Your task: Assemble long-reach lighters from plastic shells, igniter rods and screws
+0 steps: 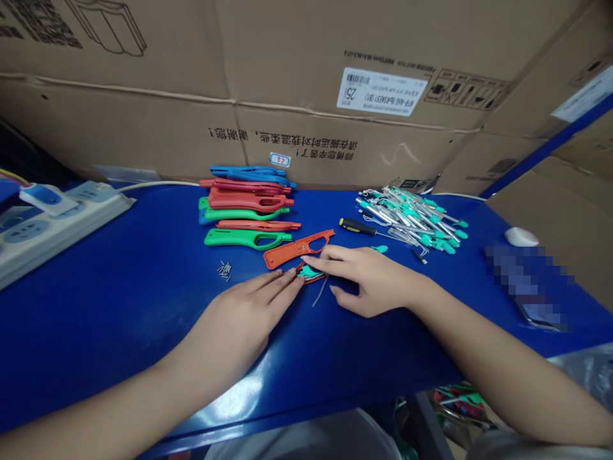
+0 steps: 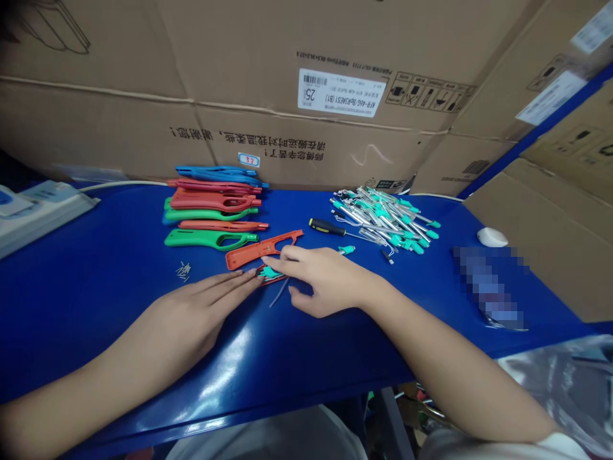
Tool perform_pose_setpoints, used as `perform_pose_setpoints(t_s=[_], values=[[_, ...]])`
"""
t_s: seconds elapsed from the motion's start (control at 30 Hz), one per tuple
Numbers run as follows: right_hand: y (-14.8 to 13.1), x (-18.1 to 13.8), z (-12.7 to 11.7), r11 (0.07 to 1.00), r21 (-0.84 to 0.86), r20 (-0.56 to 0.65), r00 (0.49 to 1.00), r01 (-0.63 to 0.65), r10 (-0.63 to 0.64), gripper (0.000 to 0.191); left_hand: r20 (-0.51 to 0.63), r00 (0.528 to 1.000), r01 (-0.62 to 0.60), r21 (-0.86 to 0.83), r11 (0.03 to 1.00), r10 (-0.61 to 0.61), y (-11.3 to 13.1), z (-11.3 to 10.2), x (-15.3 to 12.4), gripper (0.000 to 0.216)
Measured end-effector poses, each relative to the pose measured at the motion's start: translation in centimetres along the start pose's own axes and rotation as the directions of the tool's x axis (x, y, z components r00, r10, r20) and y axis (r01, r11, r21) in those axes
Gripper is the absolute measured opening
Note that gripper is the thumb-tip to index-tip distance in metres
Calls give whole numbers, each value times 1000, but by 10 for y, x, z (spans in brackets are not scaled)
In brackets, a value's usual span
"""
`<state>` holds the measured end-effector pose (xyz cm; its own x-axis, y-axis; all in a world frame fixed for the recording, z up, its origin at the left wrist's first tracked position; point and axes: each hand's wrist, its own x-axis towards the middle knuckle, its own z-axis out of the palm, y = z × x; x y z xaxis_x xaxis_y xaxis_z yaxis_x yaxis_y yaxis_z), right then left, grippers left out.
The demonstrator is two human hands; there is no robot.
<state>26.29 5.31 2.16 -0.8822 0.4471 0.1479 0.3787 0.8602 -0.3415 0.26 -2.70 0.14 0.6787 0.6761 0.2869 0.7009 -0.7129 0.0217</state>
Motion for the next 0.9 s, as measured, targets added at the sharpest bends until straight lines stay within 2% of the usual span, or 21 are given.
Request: perform_pose_setpoints(t_s=[0.07,0.13,0.2,0.3,0.43,0.57,0.63,0.67,0.8,0.9], values=[[5,-1,-5,996,86,-88,996,2,5,62,-7,1000,26,-44,999,-27,-4,0,1,61],[12,-2,-11,996,71,-223,972,-61,75,52,-8,999,44,-95,995,-45,-6,0,3,58],[23,-4,-19,976,-15,-347,916,-218,199,40,-7,999,48,-143,989,-49,-7,0,5,57],[44,-11,-31,896,-105,-439,829,-431,347,30,-18,999,39,-194,980,-44,-7,-1,5,56],[76,-29,-44,730,-215,-485,720,-649,497,29,-25,999,31,-236,971,-38,-8,1,5,54],[103,-52,-57,449,-261,-485,519,-854,704,30,-36,998,38,-264,964,-49,-10,4,5,47],[111,-61,-63,350,-238,-483,423,-906,766,30,-42,997,45,-270,962,-58,-12,5,4,45],[113,-65,-66,318,-230,-488,392,-920,780,28,-43,997,49,-271,961,-63,-12,6,4,45],[117,-69,-70,257,-209,-483,328,-944,812,22,-43,996,59,-249,967,-72,-14,8,3,40],[117,-65,-67,258,-194,-453,319,-947,833,21,-39,995,75,-239,968,-87,-14,6,5,37]])
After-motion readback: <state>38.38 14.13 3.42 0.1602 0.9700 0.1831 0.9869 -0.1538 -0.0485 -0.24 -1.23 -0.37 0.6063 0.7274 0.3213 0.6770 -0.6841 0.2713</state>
